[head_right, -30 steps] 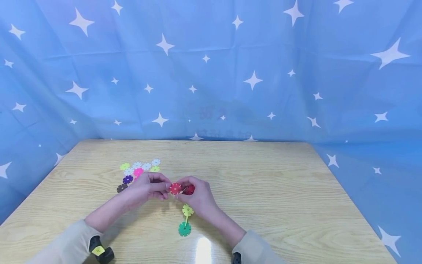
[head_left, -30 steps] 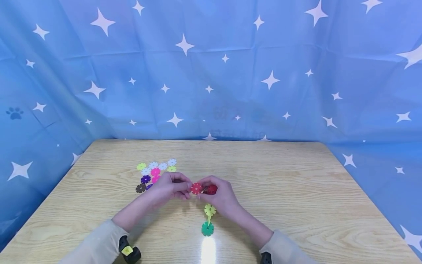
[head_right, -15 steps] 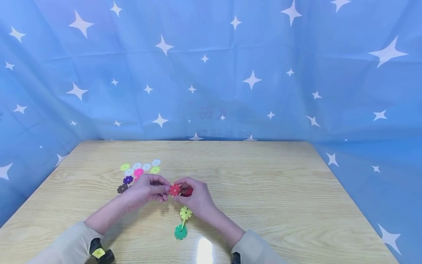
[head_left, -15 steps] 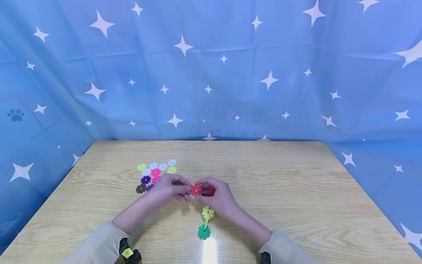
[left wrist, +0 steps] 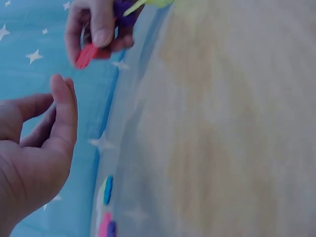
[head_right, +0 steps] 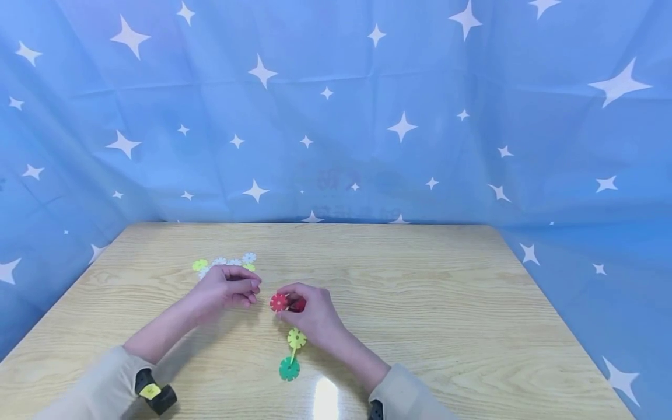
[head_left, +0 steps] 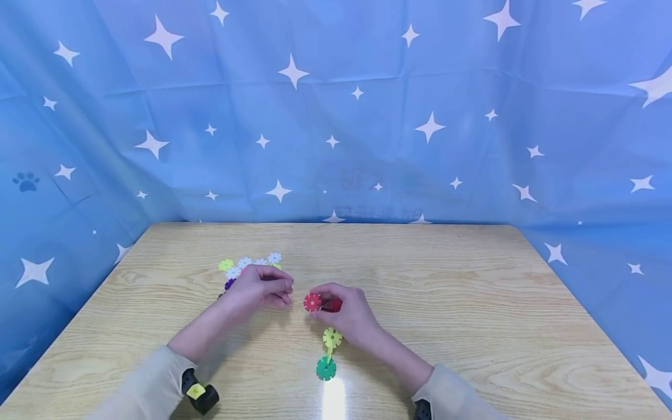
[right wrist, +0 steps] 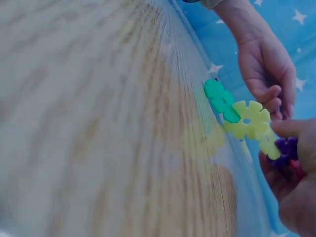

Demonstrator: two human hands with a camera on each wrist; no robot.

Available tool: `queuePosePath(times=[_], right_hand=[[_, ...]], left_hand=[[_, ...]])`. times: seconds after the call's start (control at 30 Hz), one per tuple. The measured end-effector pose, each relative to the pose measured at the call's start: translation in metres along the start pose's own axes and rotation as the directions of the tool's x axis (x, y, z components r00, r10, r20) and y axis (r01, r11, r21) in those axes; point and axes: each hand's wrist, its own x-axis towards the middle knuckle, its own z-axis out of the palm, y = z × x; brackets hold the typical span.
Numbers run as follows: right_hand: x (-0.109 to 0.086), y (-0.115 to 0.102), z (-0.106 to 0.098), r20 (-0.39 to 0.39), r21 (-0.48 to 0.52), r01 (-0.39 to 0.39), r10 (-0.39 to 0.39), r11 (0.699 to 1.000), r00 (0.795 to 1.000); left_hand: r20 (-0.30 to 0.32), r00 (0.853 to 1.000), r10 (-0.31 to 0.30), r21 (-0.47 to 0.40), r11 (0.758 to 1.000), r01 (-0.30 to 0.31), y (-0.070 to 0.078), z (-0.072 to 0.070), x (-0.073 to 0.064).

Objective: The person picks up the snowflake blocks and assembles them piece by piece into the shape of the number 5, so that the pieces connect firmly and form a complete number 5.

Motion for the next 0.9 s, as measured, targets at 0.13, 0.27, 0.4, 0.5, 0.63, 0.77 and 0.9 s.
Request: queuePosePath(times=[0.13,0.27,0.4,0.5,0.63,0.77,0.9], right_hand=[[0.0,0.0,-0.001,0.001,-0.01,-0.015,0.015,1.0,1.0],[-0.001,0.002,-0.002,0.007,-0.016,-0.032,0.033,0.999,0.999],[0.0,0.003,-0.003,0.013,-0.028,-0.044,0.044,0.999,0.999],[0.0,0.004,-0.005,0.015,-0.031,-0.046,0.047,0.998,0.999],[0.0,0.004,-0.007,0.014,-0.034,-0.045,0.046,0.998,0.999],[0.0,0.004,-0.008,0.016,-0.035,-0.051,0.051,0.998,0.999],[0.0,0.005,-0.009,0.011,-0.041,-0.058,0.059,0.997,0.998]], left_hand=[[-0.118,0.992,0.035,0.066,0.997,-0.027,0.003,-0.014,0.006],[-0.176,0.982,0.06,0.236,0.972,-0.017,0.0,-0.027,0.012],[-0.161,0.982,0.097,0.454,0.891,-0.014,-0.004,-0.036,0.017],[-0.143,0.982,0.121,0.556,0.831,-0.022,-0.007,-0.04,0.02],[-0.144,0.978,0.154,0.643,0.765,-0.026,-0.009,-0.041,0.022],[-0.137,0.975,0.173,0.683,0.729,-0.033,-0.011,-0.038,0.022],[-0.141,0.974,0.176,0.694,0.719,-0.029,-0.011,-0.036,0.022]])
